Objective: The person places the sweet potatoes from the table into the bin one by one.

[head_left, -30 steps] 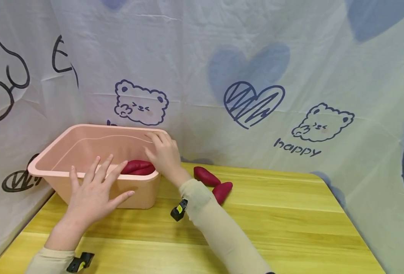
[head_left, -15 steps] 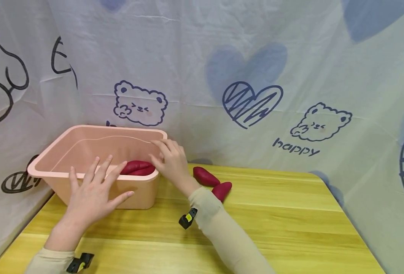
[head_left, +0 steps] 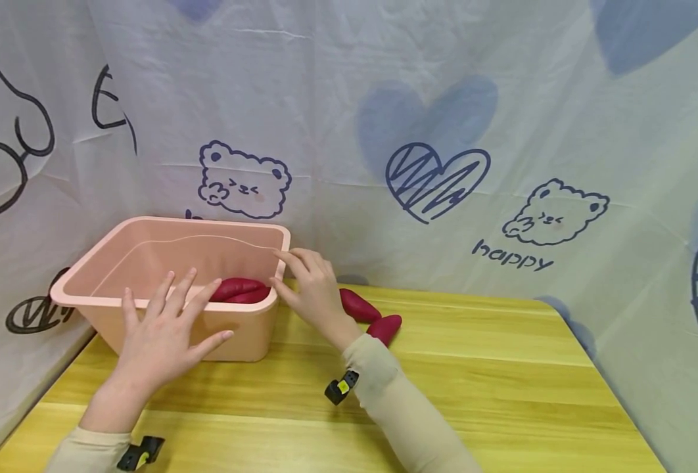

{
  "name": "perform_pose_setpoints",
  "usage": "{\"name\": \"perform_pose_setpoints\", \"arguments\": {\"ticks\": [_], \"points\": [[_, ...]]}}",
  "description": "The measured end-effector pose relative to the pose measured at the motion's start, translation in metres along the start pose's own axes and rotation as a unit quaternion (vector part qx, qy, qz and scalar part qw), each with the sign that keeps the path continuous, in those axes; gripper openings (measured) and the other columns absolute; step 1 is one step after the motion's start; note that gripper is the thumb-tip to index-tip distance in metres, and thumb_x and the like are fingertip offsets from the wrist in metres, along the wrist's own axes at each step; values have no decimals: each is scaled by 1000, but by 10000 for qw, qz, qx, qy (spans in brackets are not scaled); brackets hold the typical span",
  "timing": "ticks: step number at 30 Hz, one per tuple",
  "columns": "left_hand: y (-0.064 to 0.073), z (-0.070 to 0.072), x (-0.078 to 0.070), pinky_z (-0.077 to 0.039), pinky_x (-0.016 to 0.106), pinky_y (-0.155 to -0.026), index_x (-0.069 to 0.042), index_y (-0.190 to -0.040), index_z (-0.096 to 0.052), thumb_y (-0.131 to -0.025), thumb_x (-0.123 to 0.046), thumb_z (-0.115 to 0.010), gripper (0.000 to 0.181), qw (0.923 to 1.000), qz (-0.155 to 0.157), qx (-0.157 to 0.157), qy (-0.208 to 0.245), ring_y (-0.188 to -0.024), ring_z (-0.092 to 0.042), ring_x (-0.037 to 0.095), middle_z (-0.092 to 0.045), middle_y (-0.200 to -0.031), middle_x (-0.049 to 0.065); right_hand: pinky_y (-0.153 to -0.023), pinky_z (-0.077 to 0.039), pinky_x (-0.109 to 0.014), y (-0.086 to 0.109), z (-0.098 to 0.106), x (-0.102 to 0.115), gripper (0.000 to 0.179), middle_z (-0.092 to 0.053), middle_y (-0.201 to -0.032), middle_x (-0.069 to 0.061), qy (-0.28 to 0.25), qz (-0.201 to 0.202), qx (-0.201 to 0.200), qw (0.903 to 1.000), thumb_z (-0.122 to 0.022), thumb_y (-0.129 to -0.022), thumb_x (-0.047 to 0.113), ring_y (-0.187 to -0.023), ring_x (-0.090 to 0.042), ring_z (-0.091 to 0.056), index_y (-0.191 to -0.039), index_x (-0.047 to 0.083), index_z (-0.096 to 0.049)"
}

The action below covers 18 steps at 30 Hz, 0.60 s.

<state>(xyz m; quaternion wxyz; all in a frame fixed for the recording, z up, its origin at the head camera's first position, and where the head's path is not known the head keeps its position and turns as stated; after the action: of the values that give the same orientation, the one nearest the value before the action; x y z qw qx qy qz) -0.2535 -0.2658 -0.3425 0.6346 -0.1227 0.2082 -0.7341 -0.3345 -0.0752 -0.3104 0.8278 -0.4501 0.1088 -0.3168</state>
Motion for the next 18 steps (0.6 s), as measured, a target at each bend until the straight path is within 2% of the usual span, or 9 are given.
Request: {"name": "perform_pose_setpoints", "arguments": {"ticks": [10,18], "points": [[0,1,0,16,71,-111,-36,-151,-31,-82,-69,-59,82,10000,17,37,25,-148,-19,39,-28,-160,12,-91,-52,-39,12,8,-12,49,-65,-117,-5,3,1,209,9998,-77,-83,36,-113,-20,-59,-125,16,-64],[0,-1,0,18,70,-111,-36,-152,-30,-82,-70,-58,83,10000,21,61,13,-149,-17,39,-26,-161,11,-95,-51,-41,31,4,-25,58,-60,-125,-5,149,61,794,9967,-77,-82,39,-120,-21,-55,-133,19,-56]]}}
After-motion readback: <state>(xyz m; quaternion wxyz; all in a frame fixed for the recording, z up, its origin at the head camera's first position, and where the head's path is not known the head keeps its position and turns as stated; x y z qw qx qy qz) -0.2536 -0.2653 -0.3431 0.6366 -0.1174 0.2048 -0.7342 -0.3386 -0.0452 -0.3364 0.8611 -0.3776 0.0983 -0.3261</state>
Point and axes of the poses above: each hand's wrist, its own y-axis away from the middle knuckle, its own z-axis out of the back of the hand, x = y × z, the point moved 8 cm from there along -y, towards the middle knuckle
